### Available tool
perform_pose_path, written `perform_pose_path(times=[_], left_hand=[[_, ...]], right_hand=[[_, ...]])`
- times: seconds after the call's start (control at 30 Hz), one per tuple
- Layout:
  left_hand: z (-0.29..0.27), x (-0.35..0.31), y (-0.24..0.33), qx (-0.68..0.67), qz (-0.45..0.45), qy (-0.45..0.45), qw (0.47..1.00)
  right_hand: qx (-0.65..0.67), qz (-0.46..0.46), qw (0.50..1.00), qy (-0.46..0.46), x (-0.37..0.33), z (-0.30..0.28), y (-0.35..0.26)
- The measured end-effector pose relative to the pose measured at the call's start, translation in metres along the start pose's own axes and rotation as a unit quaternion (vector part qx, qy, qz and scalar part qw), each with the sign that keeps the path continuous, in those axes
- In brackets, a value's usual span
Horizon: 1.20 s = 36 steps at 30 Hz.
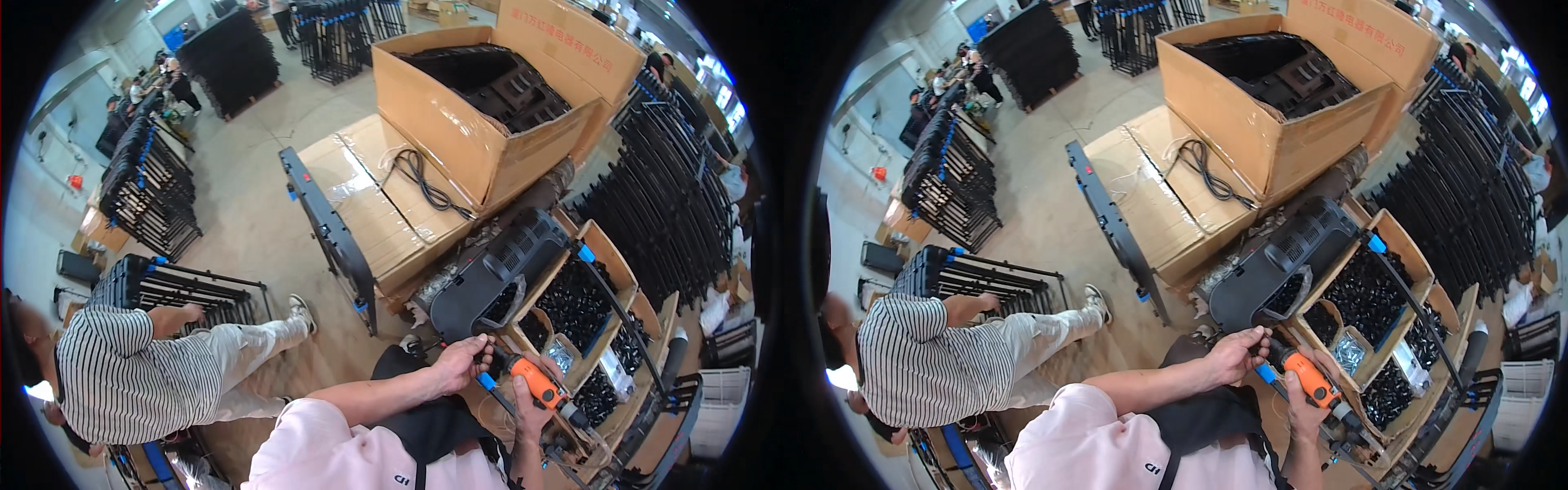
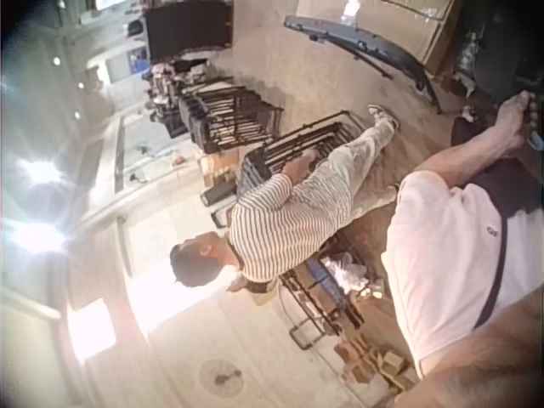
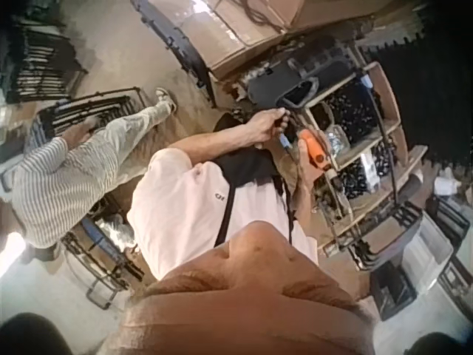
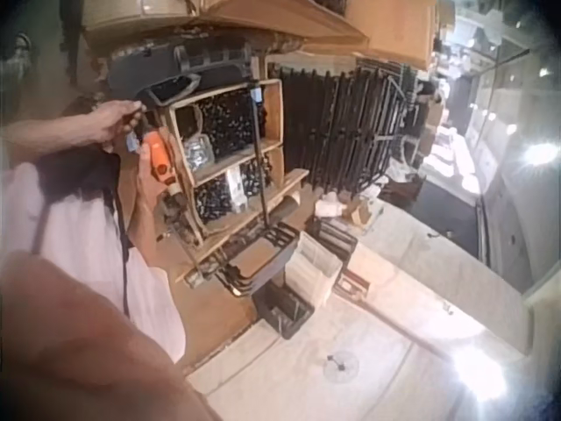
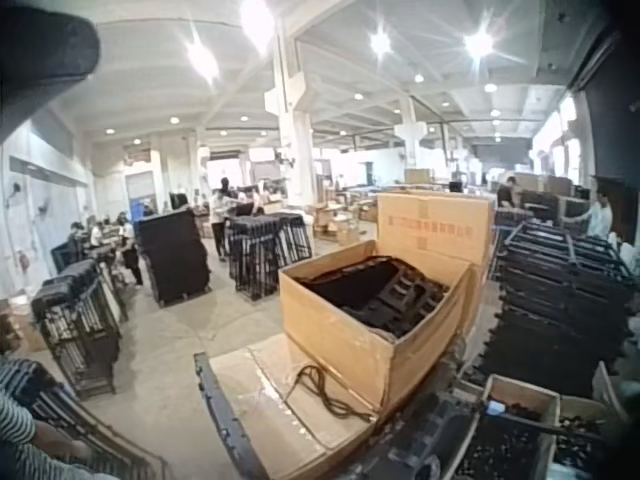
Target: The person assembles a black electronic device, likely a heater, using a power drill to secure screws into the casing. They handle various components including a metal frame, power cord, and small hardware parts from a wooden bin. The person works at a station in a warehouse environment, moving the device between a cardboard box and a work surface.
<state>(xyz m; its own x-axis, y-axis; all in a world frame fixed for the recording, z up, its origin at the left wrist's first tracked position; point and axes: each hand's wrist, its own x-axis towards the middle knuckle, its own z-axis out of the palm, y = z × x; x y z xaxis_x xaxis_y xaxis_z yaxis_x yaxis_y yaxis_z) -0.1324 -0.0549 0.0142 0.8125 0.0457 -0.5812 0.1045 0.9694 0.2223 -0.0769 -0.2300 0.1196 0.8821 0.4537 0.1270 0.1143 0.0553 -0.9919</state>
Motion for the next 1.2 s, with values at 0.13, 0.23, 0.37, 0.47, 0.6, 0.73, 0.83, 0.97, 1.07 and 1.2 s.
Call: perform_pose_path(times=[0.13,0.23,0.37,0.47,0.6,0.73,0.83,0.97,1.07,1.2], left_hand=[[0.008,0.009,0.018,-0.009,-0.009,-0.002,1.000],[0.012,0.011,0.034,0.024,-0.026,-0.065,0.997],[0.006,0.022,0.072,0.081,-0.025,-0.059,0.995],[-0.001,0.035,0.100,0.107,-0.005,-0.071,0.992],[0.001,0.052,0.138,0.156,0.038,-0.059,0.985],[0.004,0.068,0.176,0.152,0.032,-0.047,0.987],[0.002,0.075,0.188,0.147,0.013,-0.029,0.989],[-0.008,0.084,0.199,0.155,0.006,-0.018,0.988],[-0.004,0.092,0.212,0.207,0.025,0.007,0.978],[-0.003,0.107,0.207,0.509,0.160,0.069,0.843]], right_hand=[[-0.007,0.016,1.000,0.017,0.029,0.020,-0.001],[-0.012,0.013,1.000,0.023,0.057,0.035,0.001],[-0.050,0.011,0.999,0.016,0.110,0.059,-0.009],[-0.063,0.030,0.998,0.012,0.149,0.070,-0.014],[-0.085,0.034,0.996,-0.007,0.196,0.086,-0.006],[-0.107,0.056,0.992,-0.020,0.227,0.100,0.011],[-0.117,0.059,0.991,-0.032,0.240,0.109,0.021],[-0.126,0.075,0.989,-0.031,0.251,0.115,0.024],[-0.140,0.081,0.986,-0.035,0.257,0.115,0.022],[-0.155,0.083,0.983,-0.047,0.263,0.117,0.024]])
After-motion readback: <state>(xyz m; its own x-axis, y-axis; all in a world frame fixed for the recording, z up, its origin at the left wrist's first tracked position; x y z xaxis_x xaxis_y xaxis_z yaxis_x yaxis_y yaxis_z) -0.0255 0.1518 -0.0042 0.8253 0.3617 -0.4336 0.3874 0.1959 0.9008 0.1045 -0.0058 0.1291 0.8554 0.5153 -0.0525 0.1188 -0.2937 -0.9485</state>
